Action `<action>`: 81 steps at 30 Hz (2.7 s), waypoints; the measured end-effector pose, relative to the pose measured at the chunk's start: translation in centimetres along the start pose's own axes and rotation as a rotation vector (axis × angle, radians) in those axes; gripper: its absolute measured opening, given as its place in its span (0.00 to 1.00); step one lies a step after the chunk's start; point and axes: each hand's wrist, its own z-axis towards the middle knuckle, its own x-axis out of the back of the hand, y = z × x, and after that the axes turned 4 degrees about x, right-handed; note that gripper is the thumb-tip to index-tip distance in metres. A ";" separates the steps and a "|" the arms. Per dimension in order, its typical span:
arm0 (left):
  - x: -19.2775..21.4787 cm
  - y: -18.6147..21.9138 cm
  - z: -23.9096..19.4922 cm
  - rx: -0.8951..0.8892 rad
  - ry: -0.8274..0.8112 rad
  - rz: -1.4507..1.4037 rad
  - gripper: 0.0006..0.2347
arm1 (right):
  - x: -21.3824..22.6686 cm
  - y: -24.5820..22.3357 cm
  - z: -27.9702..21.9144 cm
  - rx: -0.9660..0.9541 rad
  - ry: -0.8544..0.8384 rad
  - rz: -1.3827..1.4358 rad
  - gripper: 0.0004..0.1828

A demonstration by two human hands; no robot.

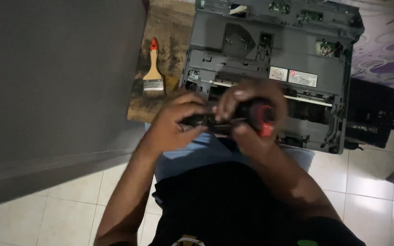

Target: The person uses a screwdriver to remove screws from the back of a disassembled printer. They rotate the printer to access different sides and continue unscrewing components while holding the device steady.

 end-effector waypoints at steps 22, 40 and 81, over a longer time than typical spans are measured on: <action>-1.7 2.2 -1.7 -0.186 -0.151 1.366 0.06 | 0.1 -7.3 -0.2 -0.135 0.229 -0.097 0.19; 0.9 3.2 1.6 -0.511 -0.503 1.246 0.08 | 9.4 -4.0 0.7 -0.073 -0.446 0.261 0.35; 1.0 3.6 3.1 -0.670 -0.473 1.211 0.06 | 1.9 -6.0 -0.3 -0.063 0.271 0.015 0.16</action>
